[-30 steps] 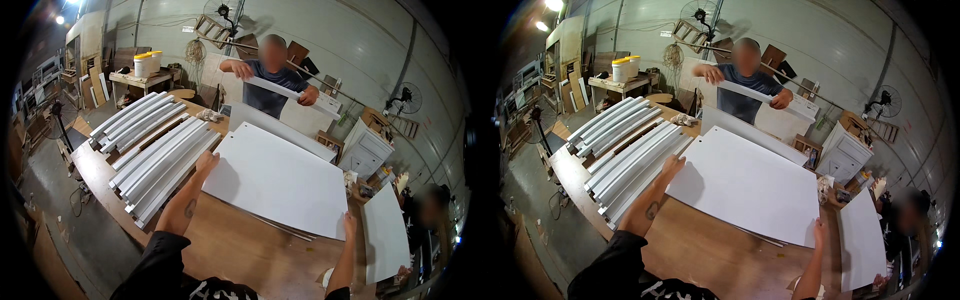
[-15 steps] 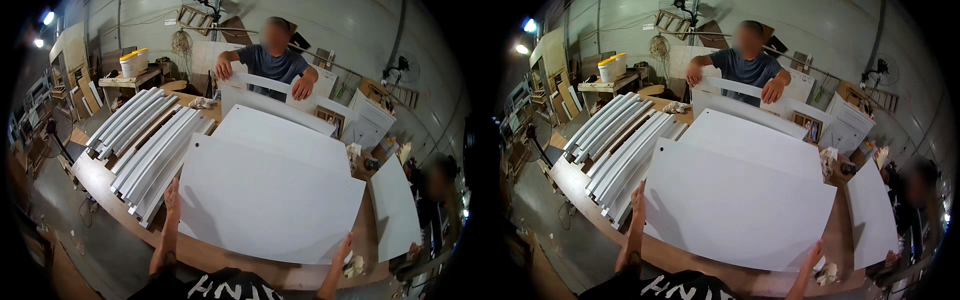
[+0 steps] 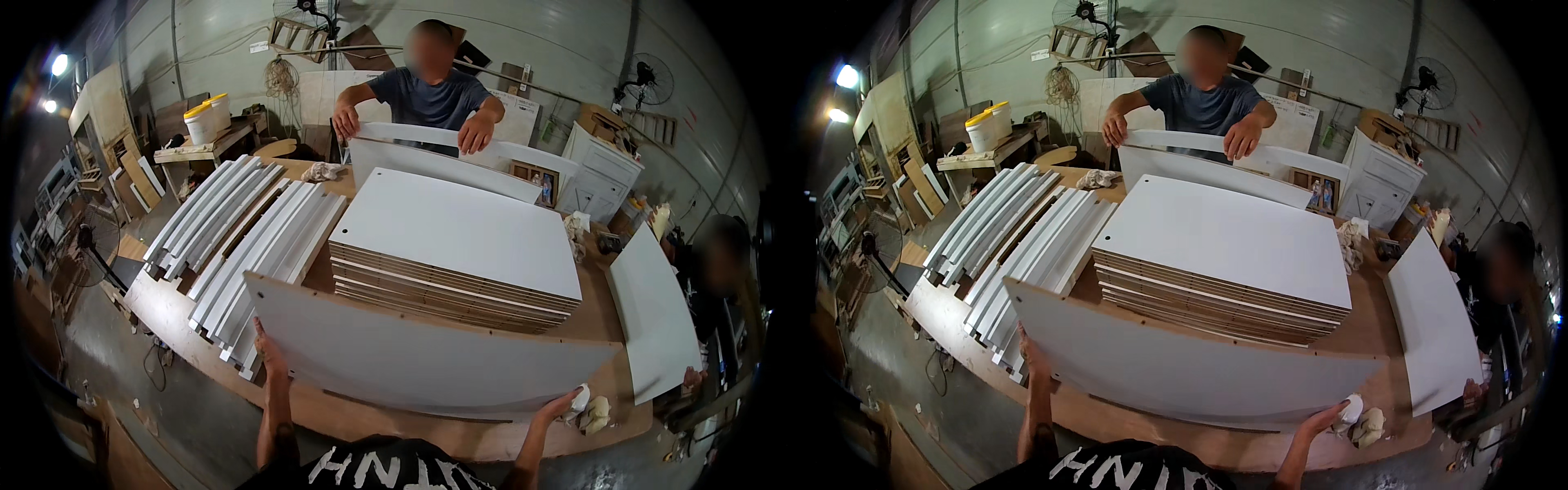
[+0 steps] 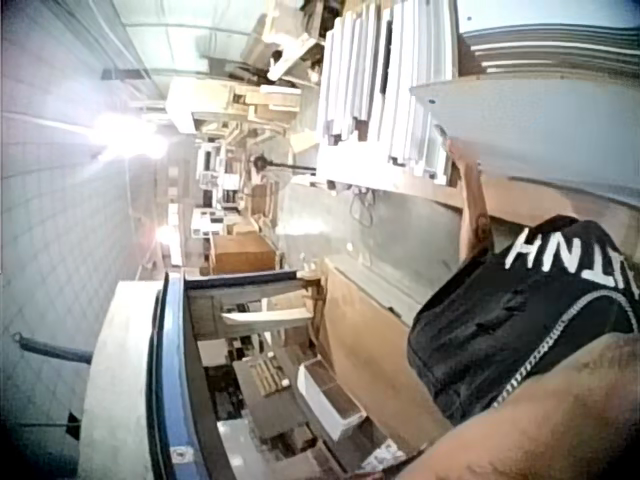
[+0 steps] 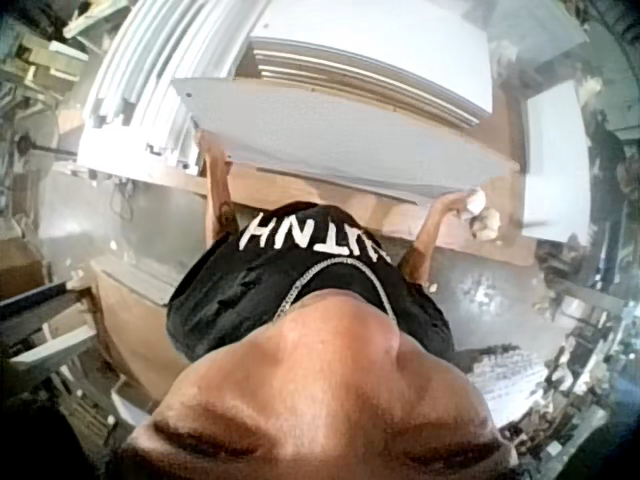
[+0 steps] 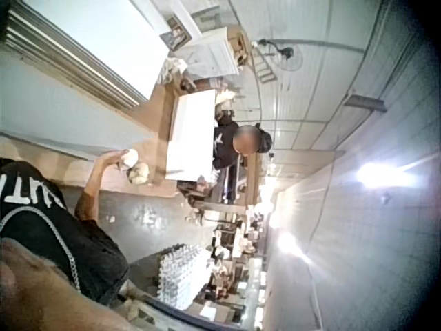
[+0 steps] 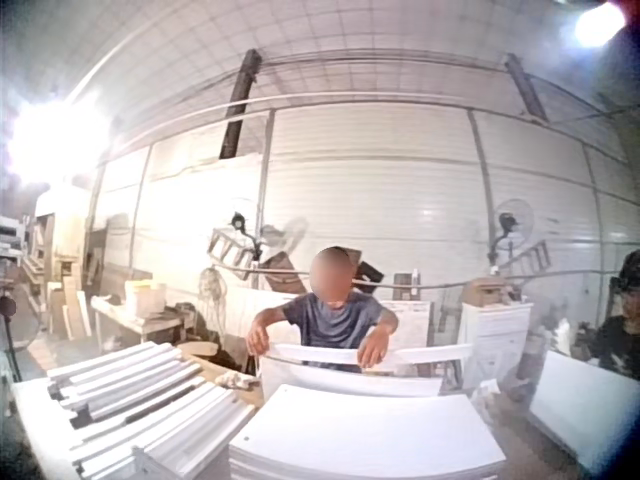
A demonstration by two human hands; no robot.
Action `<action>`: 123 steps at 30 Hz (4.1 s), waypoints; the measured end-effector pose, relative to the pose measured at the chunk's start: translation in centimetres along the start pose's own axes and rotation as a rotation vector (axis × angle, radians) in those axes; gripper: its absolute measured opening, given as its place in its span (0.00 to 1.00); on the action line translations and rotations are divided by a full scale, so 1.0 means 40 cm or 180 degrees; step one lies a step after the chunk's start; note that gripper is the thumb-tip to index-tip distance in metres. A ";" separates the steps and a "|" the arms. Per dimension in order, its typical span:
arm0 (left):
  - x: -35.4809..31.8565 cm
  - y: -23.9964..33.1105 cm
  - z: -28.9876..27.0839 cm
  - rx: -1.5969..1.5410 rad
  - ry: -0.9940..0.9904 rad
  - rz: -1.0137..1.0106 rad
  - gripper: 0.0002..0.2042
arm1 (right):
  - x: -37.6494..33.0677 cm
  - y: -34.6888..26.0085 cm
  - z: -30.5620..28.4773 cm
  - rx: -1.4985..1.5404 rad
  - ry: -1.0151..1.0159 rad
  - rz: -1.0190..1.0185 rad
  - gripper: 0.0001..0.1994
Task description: The person applies adhesive from a plastic bag onto the edges and holes of a wooden board, then picks up another wooden board and repeats the process.
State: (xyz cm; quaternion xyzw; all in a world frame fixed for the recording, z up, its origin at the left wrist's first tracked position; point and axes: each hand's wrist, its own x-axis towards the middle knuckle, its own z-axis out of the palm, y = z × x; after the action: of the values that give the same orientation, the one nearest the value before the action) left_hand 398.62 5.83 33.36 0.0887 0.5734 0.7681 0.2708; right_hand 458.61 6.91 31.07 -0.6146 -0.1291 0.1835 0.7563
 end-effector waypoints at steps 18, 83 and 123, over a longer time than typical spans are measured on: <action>-0.173 0.294 -0.156 -0.0515 -0.0464 0.1368 0.35 | -0.088 -0.273 -0.156 0.0278 -0.0801 -0.1298 0.31; -0.053 0.281 -0.069 0.0490 -0.0812 0.1773 0.20 | -0.073 -0.287 -0.027 0.0419 -0.0295 -0.1135 0.13; -0.029 0.302 -0.008 0.0360 -0.1028 0.1396 0.18 | 0.015 -0.254 0.008 0.0130 -0.1058 -0.1113 0.12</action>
State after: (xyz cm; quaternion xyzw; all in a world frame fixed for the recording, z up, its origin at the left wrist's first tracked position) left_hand 395.66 2.61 44.70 0.3470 0.5318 0.7511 0.1806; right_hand 460.23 5.67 41.05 -0.5288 -0.3525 0.1509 0.7572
